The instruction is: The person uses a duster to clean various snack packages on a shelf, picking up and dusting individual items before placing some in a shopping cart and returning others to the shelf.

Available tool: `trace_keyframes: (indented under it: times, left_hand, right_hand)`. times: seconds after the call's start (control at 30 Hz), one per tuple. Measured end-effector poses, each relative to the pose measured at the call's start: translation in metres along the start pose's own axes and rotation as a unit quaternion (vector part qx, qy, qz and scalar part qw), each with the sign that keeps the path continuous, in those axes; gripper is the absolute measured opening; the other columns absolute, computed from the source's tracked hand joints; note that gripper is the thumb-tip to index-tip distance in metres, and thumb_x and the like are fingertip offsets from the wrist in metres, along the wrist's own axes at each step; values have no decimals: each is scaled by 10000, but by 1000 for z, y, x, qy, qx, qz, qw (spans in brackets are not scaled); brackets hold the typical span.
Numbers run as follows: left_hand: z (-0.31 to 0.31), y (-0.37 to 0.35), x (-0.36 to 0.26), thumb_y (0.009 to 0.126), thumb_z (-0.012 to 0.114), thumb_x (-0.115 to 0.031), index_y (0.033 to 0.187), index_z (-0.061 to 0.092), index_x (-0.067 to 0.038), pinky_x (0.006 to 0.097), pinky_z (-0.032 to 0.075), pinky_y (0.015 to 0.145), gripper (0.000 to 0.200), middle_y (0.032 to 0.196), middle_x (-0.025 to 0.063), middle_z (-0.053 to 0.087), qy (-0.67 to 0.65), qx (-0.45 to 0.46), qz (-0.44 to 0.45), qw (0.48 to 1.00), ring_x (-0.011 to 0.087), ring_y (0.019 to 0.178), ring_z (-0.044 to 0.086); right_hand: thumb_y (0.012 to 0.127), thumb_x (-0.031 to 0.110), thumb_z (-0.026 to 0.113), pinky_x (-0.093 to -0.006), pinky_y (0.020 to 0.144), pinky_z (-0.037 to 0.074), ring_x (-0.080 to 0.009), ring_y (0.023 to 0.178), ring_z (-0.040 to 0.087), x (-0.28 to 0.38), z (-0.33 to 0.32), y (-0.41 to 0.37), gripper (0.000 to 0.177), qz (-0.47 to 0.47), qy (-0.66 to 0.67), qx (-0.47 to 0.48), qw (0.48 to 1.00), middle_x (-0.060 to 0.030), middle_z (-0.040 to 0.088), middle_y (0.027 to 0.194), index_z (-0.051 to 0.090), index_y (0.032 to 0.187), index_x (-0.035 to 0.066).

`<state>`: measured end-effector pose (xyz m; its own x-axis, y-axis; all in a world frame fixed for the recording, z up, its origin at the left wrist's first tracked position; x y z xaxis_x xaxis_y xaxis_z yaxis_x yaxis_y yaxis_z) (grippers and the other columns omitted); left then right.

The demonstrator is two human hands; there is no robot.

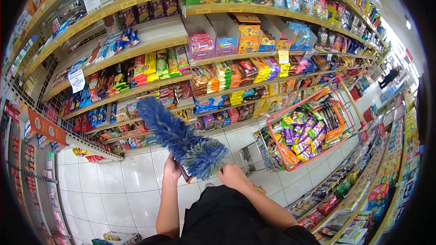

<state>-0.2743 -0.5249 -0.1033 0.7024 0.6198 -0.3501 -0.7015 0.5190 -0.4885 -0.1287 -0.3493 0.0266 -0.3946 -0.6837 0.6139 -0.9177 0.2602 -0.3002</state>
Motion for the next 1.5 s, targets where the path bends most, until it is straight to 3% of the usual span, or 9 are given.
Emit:
trace_keyframes:
  times: [0.13, 0.23, 0.37, 0.5, 0.67, 1.0, 1.3, 1.37, 1.5]
  left_hand:
    - [-28, -5, -3, 965, 363, -302, 1129, 532, -45, 399, 468, 891, 349, 1077, 118, 607, -69, -87, 9, 994, 259, 1000, 581]
    - [-11, -18, 3, 952, 389, -275, 1142, 527, -36, 400, 467, 889, 335, 1095, 115, 599, 82, -11, 15, 996, 254, 1002, 577]
    - [-22, -13, 4, 939, 389, -239, 1166, 509, 2, 389, 472, 873, 352, 1110, 125, 592, 31, -34, 5, 999, 247, 997, 572]
    - [-37, -2, -20, 927, 395, -238, 1130, 540, -6, 411, 449, 908, 341, 1118, 140, 587, -40, 44, 96, 994, 268, 1016, 561]
    - [7, -17, -13, 916, 390, -280, 1107, 558, -13, 410, 440, 906, 368, 1101, 134, 597, -100, 110, 61, 987, 287, 999, 560]
    - [4, -21, 16, 941, 323, -353, 1198, 486, -17, 413, 439, 916, 453, 1117, 131, 593, 27, -77, 38, 996, 287, 1008, 564]
    - [19, -25, 49, 952, 380, -339, 1113, 552, -35, 337, 472, 844, 385, 1047, 86, 622, 127, -32, -12, 991, 208, 962, 590]
    - [15, -19, 54, 953, 394, -348, 1108, 555, -51, 322, 474, 835, 371, 1026, 64, 626, 26, 19, -32, 999, 179, 944, 591]
    - [24, -33, 45, 935, 443, -306, 1084, 555, -48, 338, 506, 770, 318, 986, 65, 622, 67, -68, -3, 995, 189, 887, 608]
  right_hand:
    - [822, 285, 511, -502, 756, 452, -443, 811, 578, -2, 2, -6, 339, -32, 24, 20, 999, -275, 607, 818, 607, 885, -34]
    - [809, 267, 522, -493, 727, 457, -443, 770, 582, -1, 10, -10, 336, -42, -15, 64, 997, -279, 599, 775, 598, 814, -60]
    - [810, 268, 525, -497, 746, 455, -438, 775, 585, 21, -2, -14, 326, -8, -45, 27, 999, -271, 609, 796, 614, 804, -45]
    - [822, 265, 514, -507, 746, 450, -441, 771, 582, 28, -4, -27, 319, -19, -49, 46, 998, -269, 605, 776, 612, 796, -37]
    - [822, 267, 510, -513, 741, 447, -446, 761, 578, 20, 6, -19, 323, 3, -45, 38, 998, -271, 602, 771, 606, 795, -40]
    - [827, 277, 511, -507, 741, 462, -438, 765, 592, 1, -11, -26, 334, 6, -47, -14, 999, -283, 605, 767, 613, 835, -41]
    - [816, 277, 532, -496, 719, 471, -432, 734, 596, -5, -20, -25, 315, 43, -53, -38, 997, -270, 606, 740, 621, 817, -25]
    - [793, 239, 533, -497, 715, 466, -431, 742, 590, -4, -28, -30, 281, 34, -39, -52, 997, -266, 602, 743, 610, 805, -31]
    - [787, 216, 534, -498, 711, 463, -432, 751, 585, -12, -28, -38, 261, 11, -34, -31, 999, -264, 601, 752, 603, 813, -34]
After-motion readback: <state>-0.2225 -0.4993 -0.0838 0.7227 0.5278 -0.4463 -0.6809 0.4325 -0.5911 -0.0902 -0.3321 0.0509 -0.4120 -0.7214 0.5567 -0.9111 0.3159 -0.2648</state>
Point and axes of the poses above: each hand's wrist, its own y-axis towards the middle knuckle, its own z-axis out of the palm, x = y × z, the point moved 5 cm from there along y, towards the middle knuckle
